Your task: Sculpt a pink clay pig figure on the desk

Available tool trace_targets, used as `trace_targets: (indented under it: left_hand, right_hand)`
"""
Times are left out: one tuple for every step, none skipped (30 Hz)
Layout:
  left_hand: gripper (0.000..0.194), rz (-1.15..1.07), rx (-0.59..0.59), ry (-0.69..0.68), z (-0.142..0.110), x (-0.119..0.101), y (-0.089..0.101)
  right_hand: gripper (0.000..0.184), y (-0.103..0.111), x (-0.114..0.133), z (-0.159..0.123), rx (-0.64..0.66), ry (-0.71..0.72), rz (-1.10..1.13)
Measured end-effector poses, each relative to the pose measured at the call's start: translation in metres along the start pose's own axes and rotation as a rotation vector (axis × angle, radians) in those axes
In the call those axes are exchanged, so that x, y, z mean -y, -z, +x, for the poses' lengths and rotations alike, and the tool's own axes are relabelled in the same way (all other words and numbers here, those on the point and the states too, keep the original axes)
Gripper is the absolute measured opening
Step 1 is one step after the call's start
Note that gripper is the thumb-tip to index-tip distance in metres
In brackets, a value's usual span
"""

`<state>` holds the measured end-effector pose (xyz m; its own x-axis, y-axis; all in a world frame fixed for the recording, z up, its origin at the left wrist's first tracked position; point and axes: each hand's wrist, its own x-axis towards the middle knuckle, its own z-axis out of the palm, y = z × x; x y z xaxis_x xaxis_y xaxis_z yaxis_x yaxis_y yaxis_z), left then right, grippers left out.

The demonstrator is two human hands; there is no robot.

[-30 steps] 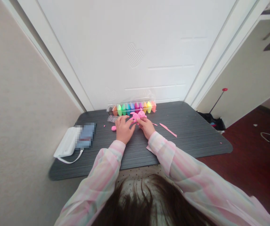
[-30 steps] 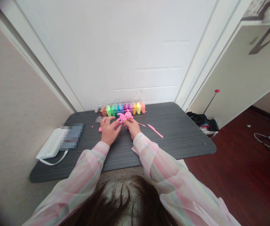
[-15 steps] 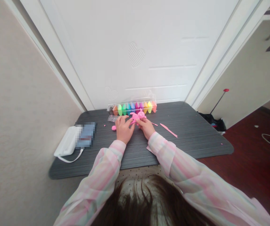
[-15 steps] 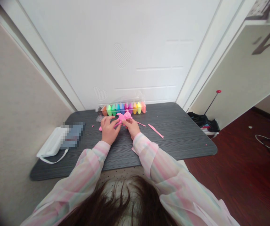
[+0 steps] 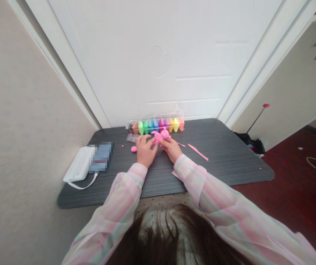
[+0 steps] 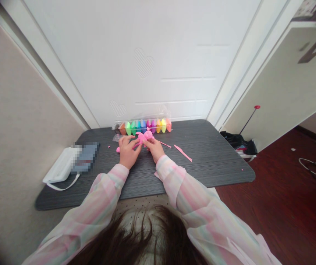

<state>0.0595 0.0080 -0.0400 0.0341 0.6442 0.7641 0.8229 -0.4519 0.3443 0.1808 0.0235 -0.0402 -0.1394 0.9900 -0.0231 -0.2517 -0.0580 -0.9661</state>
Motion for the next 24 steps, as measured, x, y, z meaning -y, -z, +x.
trace_targets:
  left_hand:
    - [0.011,-0.004,0.002,-0.001,-0.0001,0.0002,0.0001]
    - [0.010,-0.008,0.004,-0.003,-0.0002,0.0004,0.0002]
    - [0.010,-0.011,0.006,-0.004,-0.0003,0.0006,0.0003]
    - [0.010,-0.014,0.008,-0.004,-0.0004,0.0007,0.0004]
    - [0.009,-0.017,0.010,-0.004,-0.0005,0.0009,0.0005]
    - [0.009,-0.017,0.010,-0.003,-0.0005,0.0010,0.0006]
    - [0.009,-0.017,0.010,-0.002,-0.0005,0.0010,0.0007]
    - [0.009,-0.015,0.009,-0.002,-0.0004,0.0010,0.0009]
    - [0.008,-0.013,0.007,-0.002,-0.0004,0.0008,0.0012]
    - [0.008,-0.012,0.006,-0.004,-0.0004,0.0007,0.0015]
    - [0.008,-0.010,0.006,-0.007,-0.0005,0.0006,0.0019]
    - [0.008,-0.009,0.007,-0.010,-0.0006,0.0004,0.0023]
    - [0.009,-0.007,0.007,-0.014,-0.0007,0.0004,0.0027]
    - [0.009,-0.005,0.008,-0.017,-0.0009,0.0003,0.0030]
    - [0.010,-0.002,0.010,-0.021,-0.0012,0.0003,0.0033]
    - [0.010,0.001,0.012,-0.024,-0.0014,0.0003,0.0034]
    - [0.011,0.003,0.014,-0.027,-0.0016,0.0003,0.0035]
    - [0.011,0.006,0.015,-0.031,-0.0017,0.0003,0.0034]
    - [0.011,0.008,0.016,-0.033,-0.0018,0.0004,0.0033]
    - [0.011,0.011,0.016,-0.035,-0.0019,0.0004,0.0031]
    - [0.011,0.014,0.016,-0.036,-0.0019,0.0004,0.0030]
    - [0.011,0.017,0.015,-0.036,-0.0018,0.0005,0.0030]
    - [0.011,0.020,0.014,-0.036,-0.0017,0.0005,0.0031]
    - [0.011,0.023,0.014,-0.037,-0.0016,0.0005,0.0033]
  right_hand:
    - [0.030,0.0000,0.0001,-0.0001,0.003,-0.002,-0.004]
    - [0.031,0.0001,0.0000,-0.0001,0.005,-0.003,-0.008]
    - [0.031,0.0002,-0.0001,-0.0001,0.007,-0.003,-0.012]
    - [0.031,0.0003,-0.0003,0.0000,0.008,-0.002,-0.015]
    - [0.031,0.0005,-0.0006,0.0000,0.009,-0.001,-0.017]
    - [0.030,0.0006,-0.0009,0.0001,0.009,0.003,-0.018]
    - [0.029,0.0008,-0.0012,0.0002,0.007,0.007,-0.018]
    - [0.028,0.0010,-0.0014,0.0003,0.005,0.012,-0.016]
    - [0.027,0.0011,-0.0015,0.0003,0.002,0.019,-0.014]
    - [0.026,0.0013,-0.0015,0.0002,-0.003,0.027,-0.009]
    - [0.025,0.0014,-0.0014,0.0002,-0.008,0.035,-0.004]
    - [0.026,0.0015,-0.0012,0.0001,-0.015,0.044,0.003]
    - [0.026,0.0016,-0.0009,-0.0001,-0.021,0.052,0.010]
    - [0.027,0.0016,-0.0007,-0.0002,-0.028,0.059,0.016]
    - [0.028,0.0016,-0.0005,-0.0002,-0.034,0.065,0.021]
    - [0.029,0.0015,-0.0004,-0.0003,-0.040,0.070,0.026]
    - [0.030,0.0015,-0.0003,-0.0003,-0.045,0.073,0.029]
    - [0.030,0.0014,-0.0003,-0.0004,-0.049,0.074,0.031]
    - [0.030,0.0012,-0.0002,-0.0005,-0.052,0.075,0.033]
    - [0.031,0.0011,-0.0002,-0.0007,-0.053,0.075,0.035]
    - [0.031,0.0010,-0.0001,-0.0008,-0.054,0.074,0.037]
    - [0.031,0.0008,0.0000,-0.0011,-0.053,0.075,0.039]
    - [0.031,0.0007,0.0001,-0.0012,-0.051,0.075,0.042]
    - [0.031,0.0007,0.0002,-0.0014,-0.050,0.076,0.044]
